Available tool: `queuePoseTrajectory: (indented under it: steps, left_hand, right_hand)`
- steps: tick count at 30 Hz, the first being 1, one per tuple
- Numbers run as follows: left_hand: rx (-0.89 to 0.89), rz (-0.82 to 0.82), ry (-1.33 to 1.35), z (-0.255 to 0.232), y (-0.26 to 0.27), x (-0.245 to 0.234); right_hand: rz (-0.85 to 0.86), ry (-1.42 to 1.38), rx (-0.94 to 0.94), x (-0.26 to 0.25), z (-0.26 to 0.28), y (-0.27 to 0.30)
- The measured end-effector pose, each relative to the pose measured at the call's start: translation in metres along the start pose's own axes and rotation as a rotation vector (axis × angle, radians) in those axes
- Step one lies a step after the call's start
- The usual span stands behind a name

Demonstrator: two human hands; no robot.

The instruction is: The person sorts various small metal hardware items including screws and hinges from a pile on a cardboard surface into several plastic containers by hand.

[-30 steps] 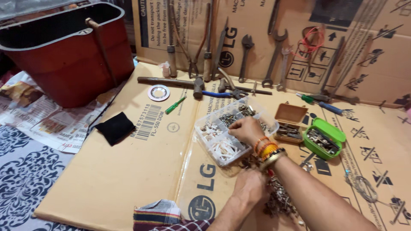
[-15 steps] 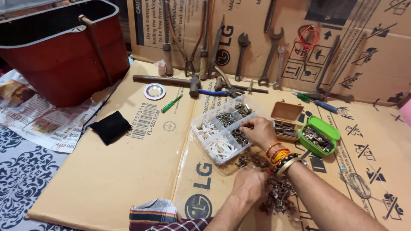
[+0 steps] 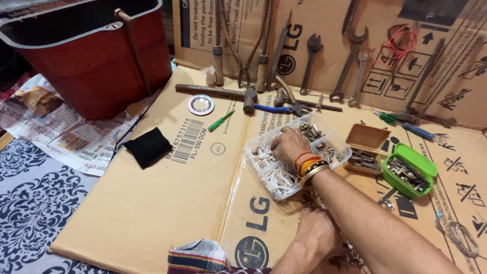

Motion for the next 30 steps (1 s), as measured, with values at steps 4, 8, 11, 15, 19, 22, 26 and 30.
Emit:
queuePoseTrajectory:
  steps: [4,8,11,15,19,22,26,30]
  left_hand:
    - [-0.073,0.086,0.023,0.004,-0.002,0.002]
    - [-0.011,0.085,-0.064,0.01,0.002,0.01]
    - [0.016,0.038,-0.062,0.014,0.003,0.014]
    - [0.015,0.091,-0.075,0.024,0.003,0.01]
    - [0.017,0.06,-0.014,0.031,0.009,-0.003]
    - [0.01,0.056,-0.014,0.027,0.012,-0.011]
    - [0.083,0.057,-0.016,0.009,0.016,-0.025]
    - [0.082,0.194,-0.05,-0.015,0.025,-0.041]
  right_hand:
    - [0.016,-0.049,0.075,0.005,-0.003,-0.001]
    - [-0.107,-0.15,-0.043,-0.012,-0.017,0.012]
    - [-0.014,-0.132,0.1,-0.033,-0.025,0.038]
    - [-0.053,-0.305,-0.047,-0.051,-0.04,0.077]
    - [-0.167,-0.354,0.066,-0.06,-0.079,0.14]
    - [-0.136,-0.341,0.257,-0.06,-0.114,0.203]
    - [-0.079,-0.383,0.383,-0.049,-0.162,0.284]
    - [-0.112,-0.396,0.459,-0.038,-0.188,0.339]
Point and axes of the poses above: each hand's wrist, its own y-axis away from the middle knuckle, its own x-axis out of the palm, z = x × y, the point moved 1 cm from there along -y, towards the middle knuckle, and after that the axes turned 1 degree about -x, right-handed, at the moved point
